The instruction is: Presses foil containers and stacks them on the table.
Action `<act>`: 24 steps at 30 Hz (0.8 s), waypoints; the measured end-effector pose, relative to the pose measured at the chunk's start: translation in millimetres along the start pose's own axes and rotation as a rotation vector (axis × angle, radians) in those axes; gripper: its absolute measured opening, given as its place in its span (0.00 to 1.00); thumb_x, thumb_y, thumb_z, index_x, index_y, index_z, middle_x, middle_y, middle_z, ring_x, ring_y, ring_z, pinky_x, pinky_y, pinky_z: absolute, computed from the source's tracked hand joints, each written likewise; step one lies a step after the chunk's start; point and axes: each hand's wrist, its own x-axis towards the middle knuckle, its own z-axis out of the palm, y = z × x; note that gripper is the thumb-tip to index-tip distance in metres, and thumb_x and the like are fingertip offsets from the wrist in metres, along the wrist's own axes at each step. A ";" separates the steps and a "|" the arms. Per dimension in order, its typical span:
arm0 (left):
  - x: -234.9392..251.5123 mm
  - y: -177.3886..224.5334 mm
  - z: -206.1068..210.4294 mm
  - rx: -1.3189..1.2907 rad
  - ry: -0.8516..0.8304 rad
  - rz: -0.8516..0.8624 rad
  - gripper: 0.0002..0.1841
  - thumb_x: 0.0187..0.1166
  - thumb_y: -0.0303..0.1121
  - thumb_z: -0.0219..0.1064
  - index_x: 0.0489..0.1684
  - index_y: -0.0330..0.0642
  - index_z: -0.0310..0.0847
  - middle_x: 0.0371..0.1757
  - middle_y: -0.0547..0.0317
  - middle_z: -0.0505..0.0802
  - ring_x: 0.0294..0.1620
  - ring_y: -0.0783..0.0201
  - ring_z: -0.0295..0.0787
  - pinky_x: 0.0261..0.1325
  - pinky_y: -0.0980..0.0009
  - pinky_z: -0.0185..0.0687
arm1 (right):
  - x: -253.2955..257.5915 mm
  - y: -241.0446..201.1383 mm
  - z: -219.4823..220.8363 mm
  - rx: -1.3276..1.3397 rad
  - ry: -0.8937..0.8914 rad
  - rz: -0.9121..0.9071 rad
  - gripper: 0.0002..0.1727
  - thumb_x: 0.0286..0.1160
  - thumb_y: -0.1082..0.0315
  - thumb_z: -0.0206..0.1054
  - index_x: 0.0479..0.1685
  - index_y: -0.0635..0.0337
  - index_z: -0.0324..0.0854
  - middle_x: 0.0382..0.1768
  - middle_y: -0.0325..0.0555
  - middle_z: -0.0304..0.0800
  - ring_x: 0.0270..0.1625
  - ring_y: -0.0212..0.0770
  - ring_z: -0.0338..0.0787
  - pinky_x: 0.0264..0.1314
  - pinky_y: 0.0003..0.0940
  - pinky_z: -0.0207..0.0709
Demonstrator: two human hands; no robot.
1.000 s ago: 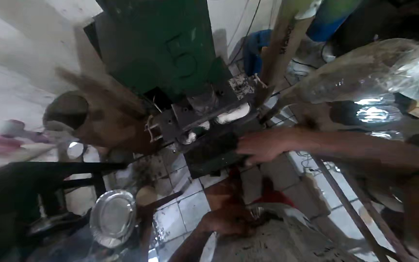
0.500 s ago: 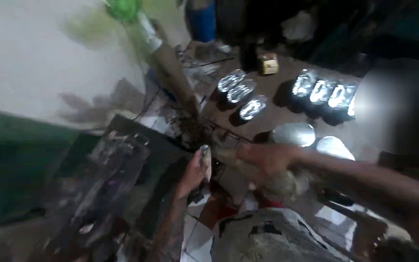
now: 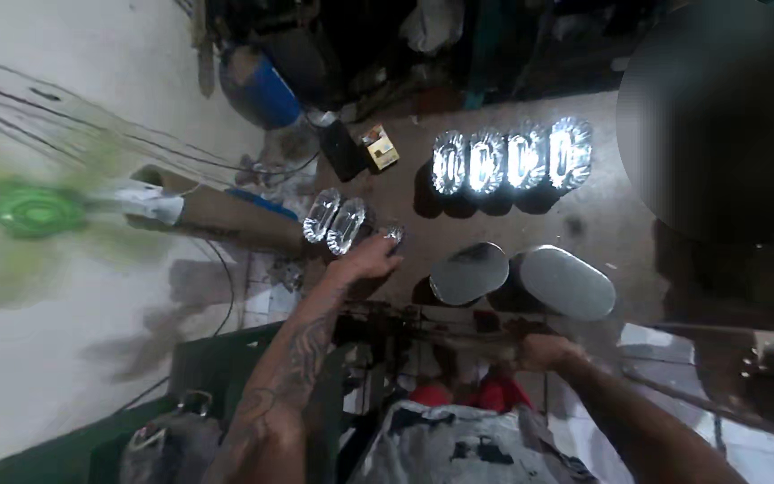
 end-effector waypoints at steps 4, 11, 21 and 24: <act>-0.2 5.7 4.0 0.060 0.023 0.018 0.20 0.85 0.44 0.64 0.59 0.35 0.86 0.66 0.34 0.85 0.68 0.39 0.83 0.70 0.38 0.79 | -24.7 -21.0 -7.9 -0.036 -0.033 0.044 0.42 0.69 0.32 0.70 0.69 0.62 0.82 0.69 0.71 0.82 0.74 0.73 0.79 0.72 0.77 0.70; -12.7 2.4 1.0 0.351 0.193 -0.027 0.28 0.81 0.56 0.66 0.50 0.34 0.90 0.60 0.28 0.89 0.65 0.28 0.83 0.75 0.24 0.62 | -133.2 -74.0 -51.6 0.219 0.939 -0.323 0.25 0.83 0.50 0.67 0.65 0.61 0.87 0.63 0.57 0.91 0.71 0.57 0.87 0.81 0.57 0.73; -62.7 138.2 11.6 -0.208 0.321 -0.036 0.30 0.82 0.54 0.67 0.70 0.36 0.81 0.71 0.32 0.83 0.71 0.35 0.81 0.71 0.35 0.76 | -104.7 4.0 -108.0 0.211 0.894 -0.472 0.27 0.90 0.50 0.56 0.69 0.63 0.83 0.67 0.53 0.89 0.78 0.50 0.81 0.96 0.54 0.46; -23.4 171.4 44.5 -0.140 0.142 0.074 0.29 0.75 0.53 0.73 0.69 0.43 0.81 0.62 0.41 0.89 0.59 0.42 0.89 0.61 0.38 0.85 | -112.9 10.0 -113.7 0.314 0.792 -0.525 0.25 0.92 0.53 0.53 0.69 0.63 0.83 0.68 0.52 0.88 0.81 0.47 0.78 0.98 0.51 0.41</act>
